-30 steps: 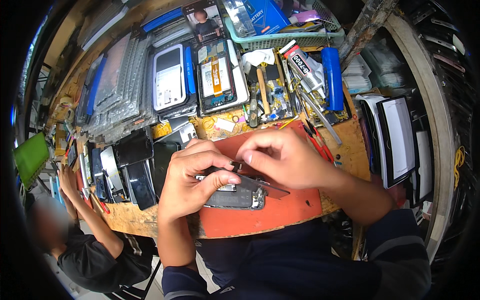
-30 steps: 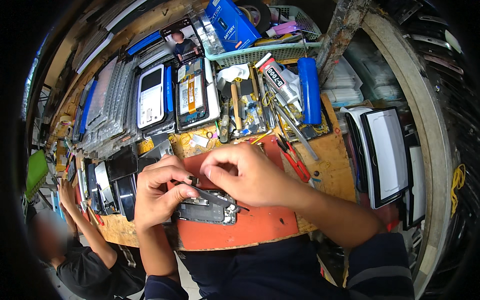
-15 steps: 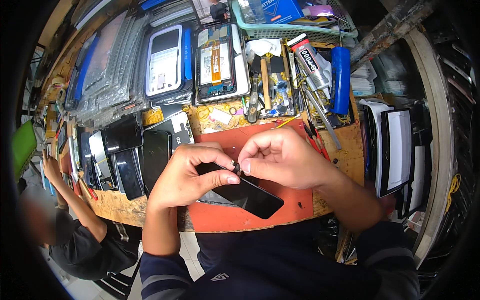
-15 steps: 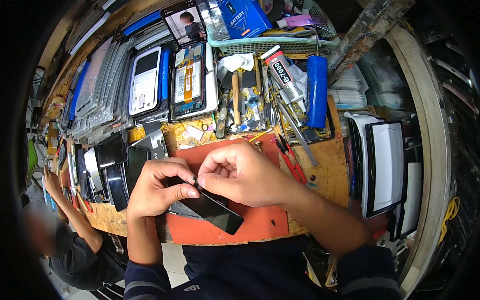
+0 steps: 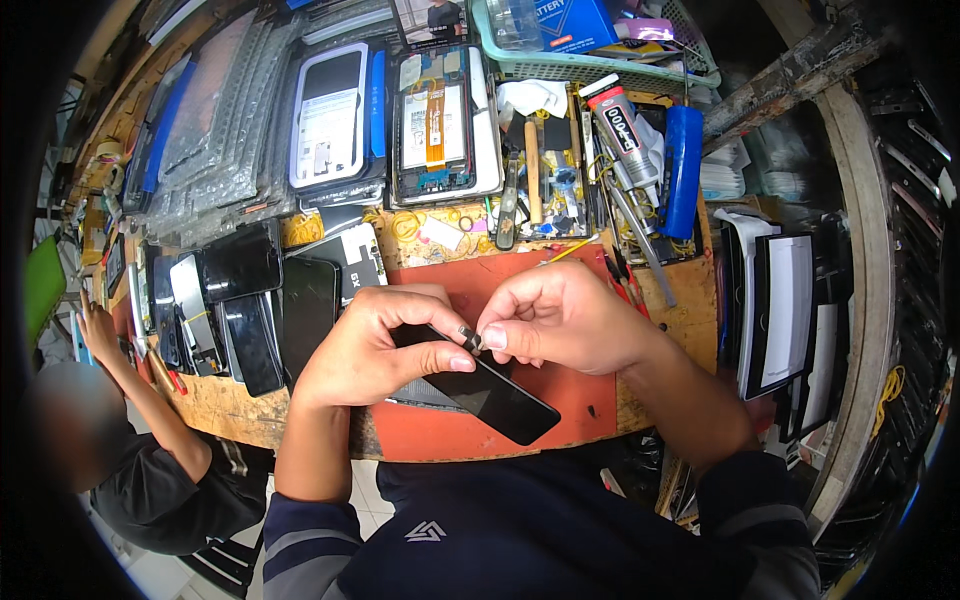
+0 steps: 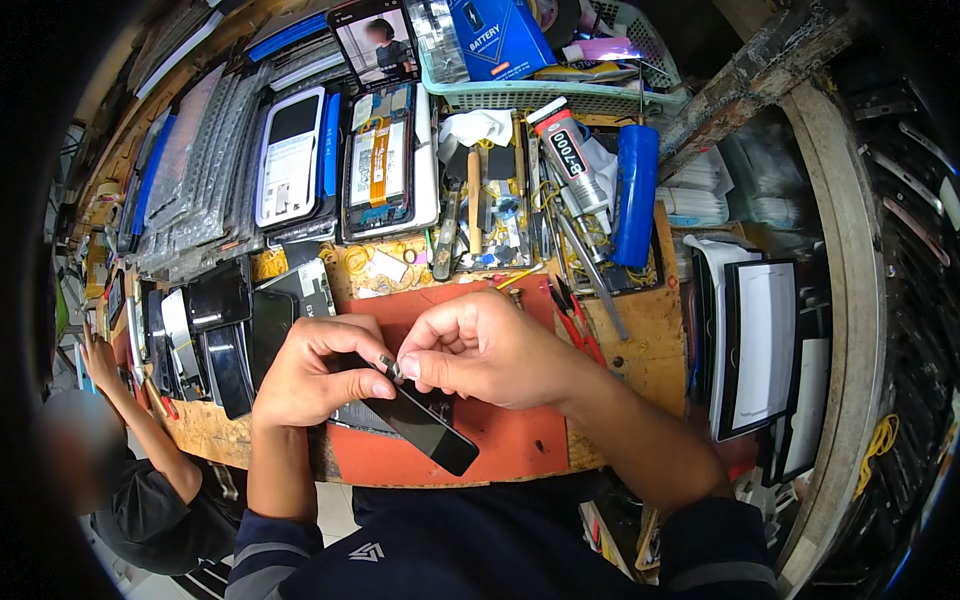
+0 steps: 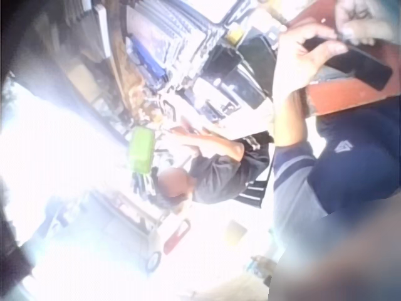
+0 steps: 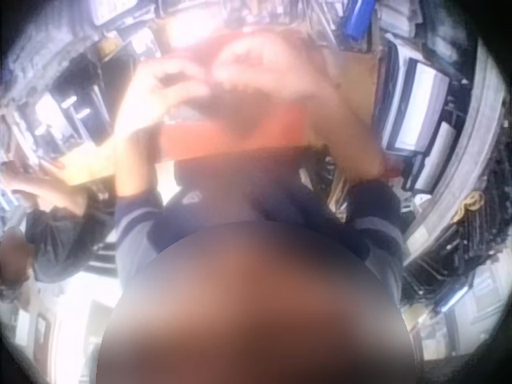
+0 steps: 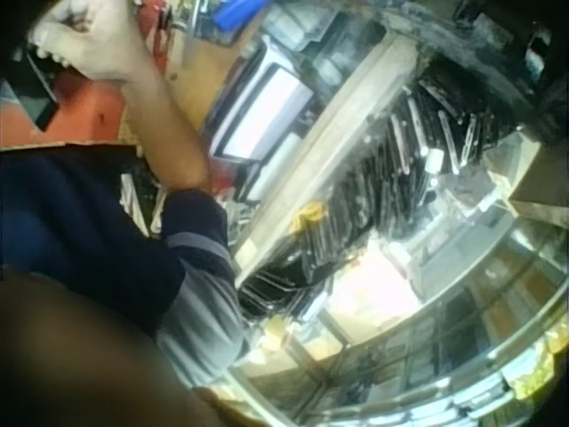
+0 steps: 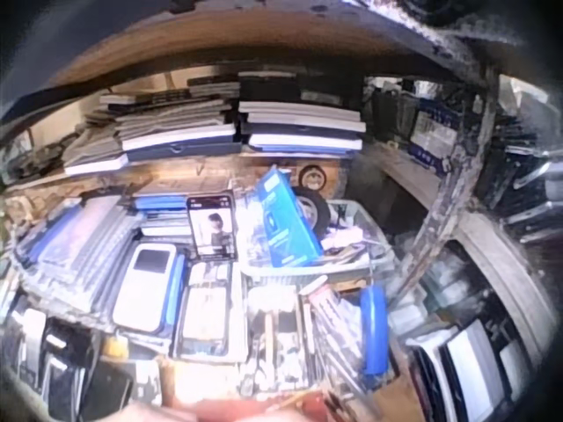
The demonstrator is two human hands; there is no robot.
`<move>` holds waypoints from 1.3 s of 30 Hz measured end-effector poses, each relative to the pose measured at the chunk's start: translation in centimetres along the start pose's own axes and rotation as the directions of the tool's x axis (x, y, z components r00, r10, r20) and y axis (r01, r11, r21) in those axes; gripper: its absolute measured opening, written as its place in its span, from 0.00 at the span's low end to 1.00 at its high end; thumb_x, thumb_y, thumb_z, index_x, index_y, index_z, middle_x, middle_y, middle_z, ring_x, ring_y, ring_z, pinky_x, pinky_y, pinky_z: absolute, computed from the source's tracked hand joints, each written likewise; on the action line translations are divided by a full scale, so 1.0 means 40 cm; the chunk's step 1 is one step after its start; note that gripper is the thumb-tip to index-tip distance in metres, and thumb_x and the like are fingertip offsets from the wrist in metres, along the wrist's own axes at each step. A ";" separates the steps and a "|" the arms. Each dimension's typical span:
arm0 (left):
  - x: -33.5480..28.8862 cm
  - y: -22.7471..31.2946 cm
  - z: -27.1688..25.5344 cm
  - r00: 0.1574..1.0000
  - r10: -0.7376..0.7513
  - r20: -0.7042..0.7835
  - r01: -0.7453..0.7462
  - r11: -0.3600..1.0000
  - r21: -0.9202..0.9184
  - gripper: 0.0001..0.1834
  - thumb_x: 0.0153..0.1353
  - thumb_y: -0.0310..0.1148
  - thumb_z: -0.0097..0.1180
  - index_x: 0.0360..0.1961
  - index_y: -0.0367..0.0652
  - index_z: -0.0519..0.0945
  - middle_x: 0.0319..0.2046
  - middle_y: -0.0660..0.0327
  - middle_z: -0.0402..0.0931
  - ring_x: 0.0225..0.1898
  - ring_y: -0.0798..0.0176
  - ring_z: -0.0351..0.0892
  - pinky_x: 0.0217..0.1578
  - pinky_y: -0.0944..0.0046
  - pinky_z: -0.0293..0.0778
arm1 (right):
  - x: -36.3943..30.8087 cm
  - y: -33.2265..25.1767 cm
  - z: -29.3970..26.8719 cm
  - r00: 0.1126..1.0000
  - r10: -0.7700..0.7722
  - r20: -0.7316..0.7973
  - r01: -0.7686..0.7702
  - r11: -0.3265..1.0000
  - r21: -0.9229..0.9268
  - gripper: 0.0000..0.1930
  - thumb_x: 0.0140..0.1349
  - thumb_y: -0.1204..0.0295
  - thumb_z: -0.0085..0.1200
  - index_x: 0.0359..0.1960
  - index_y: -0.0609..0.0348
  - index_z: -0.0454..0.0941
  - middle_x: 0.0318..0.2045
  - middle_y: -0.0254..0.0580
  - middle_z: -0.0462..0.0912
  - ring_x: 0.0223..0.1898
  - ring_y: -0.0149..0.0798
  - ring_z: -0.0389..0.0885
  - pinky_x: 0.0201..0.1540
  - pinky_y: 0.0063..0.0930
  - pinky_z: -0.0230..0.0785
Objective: The person disassembles a smartphone, removes the back cover and battery, and cleans the internal components with a small brush. The person then reassembles the phone by placing the battery and back cover back into position.
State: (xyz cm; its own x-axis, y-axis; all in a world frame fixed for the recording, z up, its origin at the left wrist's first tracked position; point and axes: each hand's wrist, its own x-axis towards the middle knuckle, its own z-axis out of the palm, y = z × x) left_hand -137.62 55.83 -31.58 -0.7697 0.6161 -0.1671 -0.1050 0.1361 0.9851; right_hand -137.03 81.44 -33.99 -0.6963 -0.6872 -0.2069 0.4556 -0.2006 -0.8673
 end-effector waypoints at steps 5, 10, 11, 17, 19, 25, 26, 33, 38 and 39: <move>-0.004 0.001 -0.003 0.999 0.046 -0.004 -0.045 0.997 0.070 0.08 0.59 0.25 0.77 0.38 0.37 0.89 0.30 0.63 0.83 0.33 0.70 0.81 0.35 0.67 0.76 | -0.004 0.006 0.007 0.998 -0.055 0.015 0.053 0.995 0.079 0.07 0.73 0.75 0.63 0.45 0.69 0.84 0.39 0.37 0.88 0.43 0.23 0.85 0.49 0.21 0.79; -0.004 0.002 -0.004 0.997 0.081 -0.003 -0.080 0.992 0.100 0.09 0.59 0.25 0.77 0.39 0.38 0.89 0.31 0.63 0.84 0.33 0.69 0.82 0.36 0.67 0.76 | -0.006 0.003 0.014 1.000 -0.014 -0.009 0.014 0.999 0.036 0.08 0.73 0.77 0.61 0.48 0.71 0.83 0.42 0.40 0.88 0.44 0.27 0.85 0.50 0.24 0.78; -0.003 0.003 -0.004 0.996 0.085 0.001 -0.084 0.991 0.108 0.09 0.59 0.25 0.77 0.39 0.38 0.89 0.31 0.63 0.84 0.34 0.69 0.83 0.36 0.66 0.76 | -0.006 0.002 0.014 1.000 -0.030 0.002 0.029 0.998 0.050 0.08 0.73 0.77 0.62 0.48 0.71 0.83 0.42 0.39 0.88 0.44 0.27 0.85 0.50 0.24 0.78; 0.000 0.008 0.002 0.993 0.121 -0.012 -0.118 0.985 0.126 0.07 0.61 0.24 0.76 0.38 0.38 0.89 0.30 0.63 0.84 0.33 0.69 0.82 0.36 0.66 0.76 | -0.001 0.002 0.014 0.998 -0.059 -0.014 0.059 0.998 0.024 0.09 0.74 0.72 0.63 0.47 0.66 0.84 0.39 0.34 0.87 0.40 0.24 0.83 0.43 0.21 0.77; 0.000 0.009 0.002 0.993 0.118 -0.019 -0.115 0.985 0.133 0.05 0.62 0.24 0.74 0.38 0.38 0.89 0.30 0.63 0.83 0.33 0.69 0.82 0.36 0.66 0.75 | -0.001 0.002 0.013 0.999 -0.035 -0.040 0.034 0.999 -0.019 0.10 0.74 0.70 0.63 0.47 0.66 0.84 0.37 0.33 0.87 0.38 0.23 0.83 0.40 0.20 0.76; 0.000 0.009 0.004 0.995 0.091 -0.033 -0.087 0.990 0.113 0.03 0.61 0.22 0.70 0.37 0.37 0.89 0.29 0.63 0.83 0.33 0.71 0.81 0.37 0.67 0.75 | -0.003 -0.008 0.010 1.000 0.003 -0.024 -0.003 1.000 -0.030 0.09 0.75 0.71 0.61 0.47 0.67 0.85 0.39 0.35 0.88 0.40 0.24 0.83 0.44 0.21 0.77; 0.000 0.009 0.005 0.996 0.085 -0.036 -0.081 0.991 0.105 0.03 0.61 0.22 0.70 0.36 0.37 0.88 0.29 0.63 0.83 0.33 0.71 0.81 0.37 0.67 0.75 | -0.004 -0.010 0.009 1.000 0.022 -0.017 -0.022 0.999 -0.027 0.08 0.75 0.74 0.60 0.47 0.69 0.85 0.40 0.37 0.88 0.42 0.24 0.84 0.49 0.23 0.78; 0.000 0.009 0.010 0.996 0.063 -0.058 -0.057 0.994 0.090 0.03 0.59 0.20 0.68 0.35 0.37 0.88 0.29 0.63 0.83 0.33 0.72 0.81 0.37 0.68 0.75 | -0.002 -0.012 0.007 0.999 0.035 -0.004 -0.035 0.999 -0.020 0.08 0.74 0.74 0.60 0.47 0.69 0.84 0.40 0.37 0.88 0.41 0.25 0.84 0.48 0.23 0.78; -0.003 0.012 0.013 0.995 0.073 -0.070 -0.064 0.990 0.123 0.04 0.58 0.20 0.69 0.35 0.37 0.88 0.29 0.64 0.83 0.32 0.73 0.81 0.36 0.68 0.74 | -0.002 -0.004 0.006 1.000 0.015 0.003 -0.015 0.999 -0.036 0.08 0.74 0.74 0.60 0.47 0.68 0.84 0.41 0.36 0.88 0.42 0.25 0.84 0.48 0.23 0.78; -0.003 0.013 0.014 0.994 0.079 -0.071 -0.069 0.990 0.125 0.04 0.58 0.20 0.69 0.35 0.37 0.88 0.29 0.64 0.83 0.32 0.72 0.81 0.36 0.67 0.74 | 0.000 0.000 0.007 1.000 -0.003 -0.002 0.002 0.999 -0.037 0.09 0.74 0.72 0.61 0.47 0.67 0.84 0.40 0.35 0.87 0.39 0.23 0.82 0.44 0.21 0.76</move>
State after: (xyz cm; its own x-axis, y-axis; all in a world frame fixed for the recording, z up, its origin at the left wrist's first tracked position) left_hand -137.22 56.26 -31.07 -0.8182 0.5685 -0.0859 0.0284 0.1891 0.9815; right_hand -136.87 81.26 -33.85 -0.6984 -0.6855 -0.2055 0.4332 -0.1764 -0.8839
